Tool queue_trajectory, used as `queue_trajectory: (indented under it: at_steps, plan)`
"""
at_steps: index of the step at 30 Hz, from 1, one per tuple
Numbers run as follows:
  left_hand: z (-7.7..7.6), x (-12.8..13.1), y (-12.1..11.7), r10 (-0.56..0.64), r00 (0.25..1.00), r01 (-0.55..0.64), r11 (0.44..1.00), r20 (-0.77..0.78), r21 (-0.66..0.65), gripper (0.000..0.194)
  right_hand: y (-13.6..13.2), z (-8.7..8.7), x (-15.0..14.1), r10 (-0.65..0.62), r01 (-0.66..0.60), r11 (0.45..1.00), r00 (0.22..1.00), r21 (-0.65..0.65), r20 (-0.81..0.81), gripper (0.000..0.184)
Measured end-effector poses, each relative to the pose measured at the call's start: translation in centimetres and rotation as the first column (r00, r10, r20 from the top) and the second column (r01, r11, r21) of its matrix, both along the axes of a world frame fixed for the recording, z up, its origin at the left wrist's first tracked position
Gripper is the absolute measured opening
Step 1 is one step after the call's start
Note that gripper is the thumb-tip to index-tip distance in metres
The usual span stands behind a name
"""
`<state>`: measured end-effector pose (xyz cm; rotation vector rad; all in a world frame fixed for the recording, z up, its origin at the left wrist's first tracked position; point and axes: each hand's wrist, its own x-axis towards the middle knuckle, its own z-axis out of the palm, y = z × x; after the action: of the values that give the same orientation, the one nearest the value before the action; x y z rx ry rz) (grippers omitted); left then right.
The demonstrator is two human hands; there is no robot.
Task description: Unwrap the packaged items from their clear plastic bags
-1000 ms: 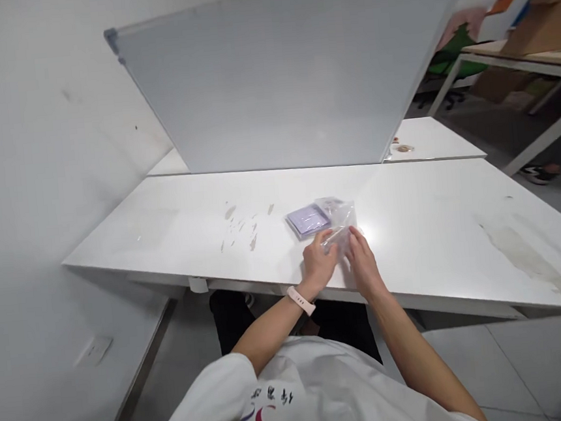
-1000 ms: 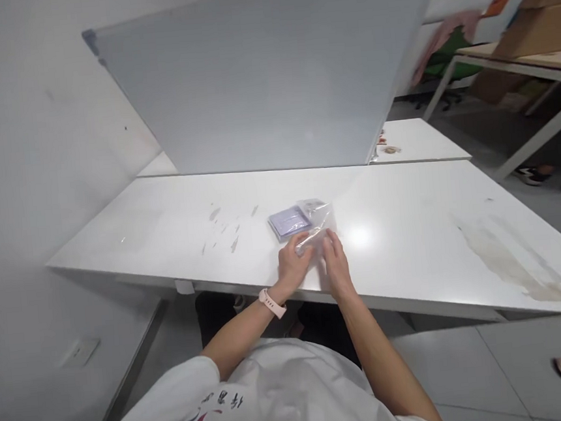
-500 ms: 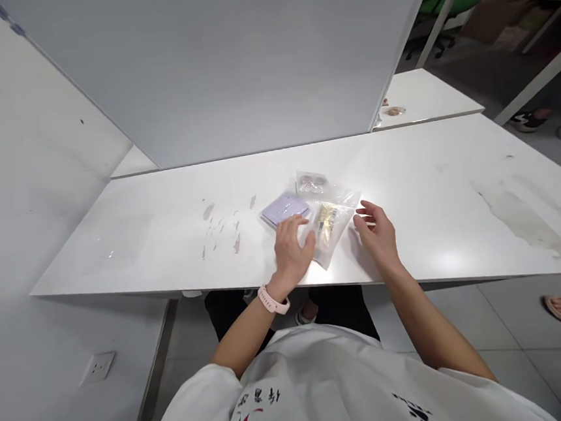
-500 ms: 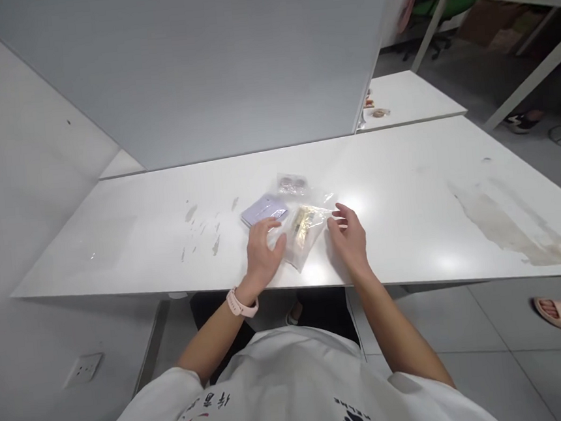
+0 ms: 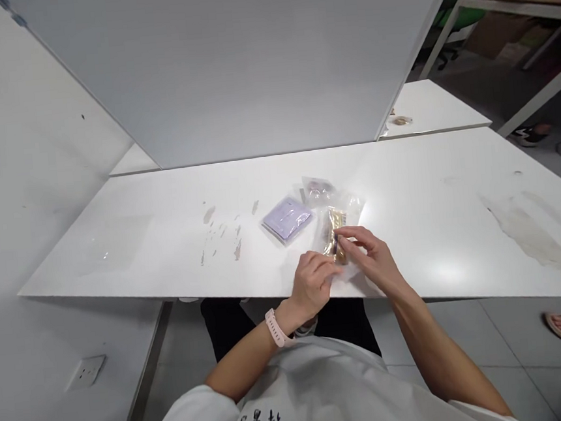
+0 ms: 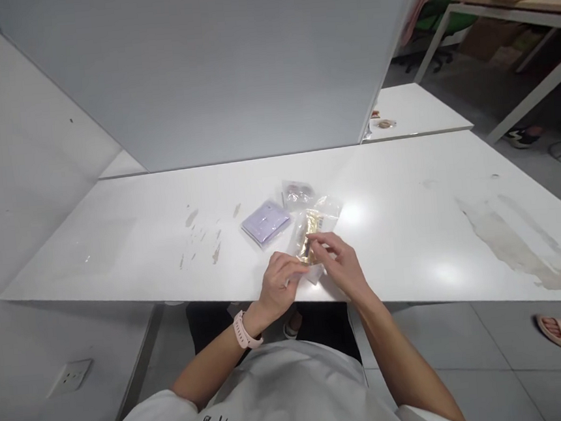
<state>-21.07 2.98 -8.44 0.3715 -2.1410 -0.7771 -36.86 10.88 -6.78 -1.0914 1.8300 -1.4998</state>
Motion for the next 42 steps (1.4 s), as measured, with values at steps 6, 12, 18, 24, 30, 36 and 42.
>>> queue_trajectory:
  at_steps: [6, 12, 18, 24, 30, 36, 42]
  plan:
    - [-2.3, 1.1, 1.8, -0.186, 0.981, 0.191, 0.977, 0.062, -0.099, 0.033, 0.6, -0.8, -0.9, 0.239, -0.123, 0.965, 0.777, 0.232, -0.583, 0.048]
    - [-1.1, 3.7, 1.5, -0.32, 0.908, 0.328, 0.944, 0.271, 0.014, 0.038, 1.4, -2.2, -1.1, 0.164, 0.033, 0.963, 0.715, 0.267, -0.679, 0.047]
    - [3.0, 1.4, 0.9, -0.183, 0.937, 0.081, 0.943, 0.297, 0.324, 0.026, 1.0, -2.7, -2.1, 0.006, 0.099, 0.983, 0.825, 0.156, -0.565, 0.043]
    - [1.9, -3.2, -0.8, 0.024, 0.868, -0.179, 0.947, 0.497, 0.267, 0.076, 0.9, -2.2, -3.0, -0.004, 0.109, 0.976, 0.874, 0.188, -0.486, 0.047]
    - [1.2, -3.7, -2.7, -0.103, 0.978, -0.097, 0.542, 0.18, 0.835, 0.07, 0.7, -0.5, -0.5, 0.124, 0.03, 0.96, 0.845, 0.277, -0.521, 0.082]
    - [3.1, -4.1, -1.8, -0.045, 0.999, 0.044, 0.565, -0.022, 0.824, 0.06, 1.0, 1.2, -0.6, 0.283, -0.12, 0.929, 0.837, 0.349, -0.468, 0.069]
    - [4.5, -4.0, -2.1, -0.091, 0.996, 0.057, 0.673, 0.006, 0.737, 0.054, 2.8, 2.4, -4.0, 0.266, -0.198, 0.932, 0.943, 0.305, -0.201, 0.057]
